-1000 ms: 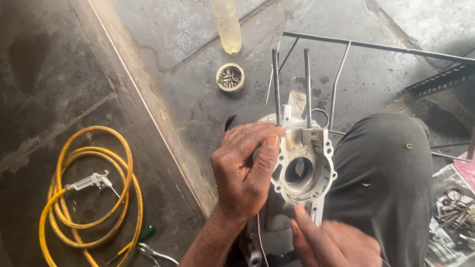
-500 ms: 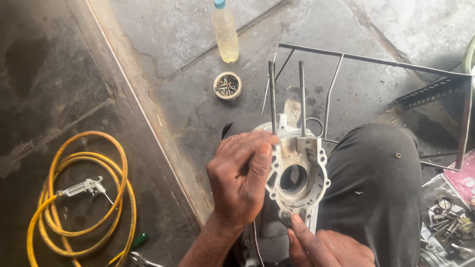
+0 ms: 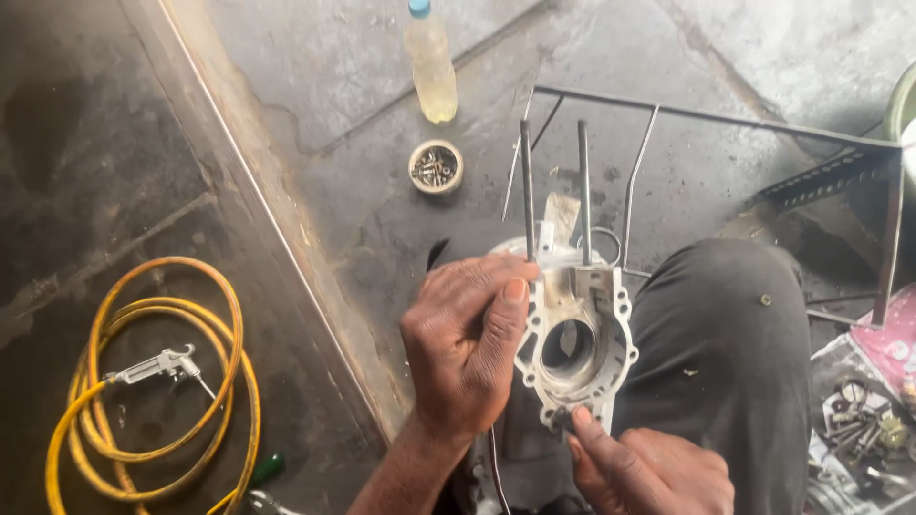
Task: Assembling and inspecting internal components of a motorcycle engine crankcase.
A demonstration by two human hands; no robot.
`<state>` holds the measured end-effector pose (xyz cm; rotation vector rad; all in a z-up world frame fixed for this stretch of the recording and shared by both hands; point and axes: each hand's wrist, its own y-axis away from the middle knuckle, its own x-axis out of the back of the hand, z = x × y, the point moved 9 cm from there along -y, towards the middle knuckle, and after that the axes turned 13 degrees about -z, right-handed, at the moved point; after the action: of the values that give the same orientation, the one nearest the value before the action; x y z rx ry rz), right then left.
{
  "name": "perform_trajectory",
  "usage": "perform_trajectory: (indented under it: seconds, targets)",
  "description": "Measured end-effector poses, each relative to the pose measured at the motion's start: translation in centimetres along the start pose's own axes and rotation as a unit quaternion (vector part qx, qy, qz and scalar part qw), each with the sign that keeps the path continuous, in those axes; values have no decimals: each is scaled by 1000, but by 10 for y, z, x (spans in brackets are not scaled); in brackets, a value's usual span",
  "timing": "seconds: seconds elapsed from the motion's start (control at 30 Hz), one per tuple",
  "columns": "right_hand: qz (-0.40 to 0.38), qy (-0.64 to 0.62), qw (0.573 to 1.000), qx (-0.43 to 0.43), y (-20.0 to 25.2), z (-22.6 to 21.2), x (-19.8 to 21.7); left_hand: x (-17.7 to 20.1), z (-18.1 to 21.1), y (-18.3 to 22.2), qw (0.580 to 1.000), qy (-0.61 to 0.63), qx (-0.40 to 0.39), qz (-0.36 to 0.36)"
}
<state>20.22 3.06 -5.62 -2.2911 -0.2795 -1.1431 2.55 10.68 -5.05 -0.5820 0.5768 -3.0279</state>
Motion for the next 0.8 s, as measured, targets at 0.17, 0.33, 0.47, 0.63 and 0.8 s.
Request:
perform_trajectory:
  seconds: [0.17, 0.33, 0.47, 0.63, 0.8]
  targets:
    - [-32, -29, 997, 56, -16, -14, 7, -3, 4, 3, 1000, -6, 10, -14]
    - [-18, -6, 1000, 25, -5, -6, -1, 0, 2, -3, 1000, -12, 9, -4]
    - [-23, -13, 999, 19, -22, -16, 8, -7, -17, 11, 998, 61, -16, 0]
    - [-18, -8, 1000, 19, -28, -16, 6, 1, -8, 8, 996, 84, -1, 6]
    - [-2, 0, 1000, 22, -27, -19, 6, 4, -6, 5, 996, 84, 12, 11]
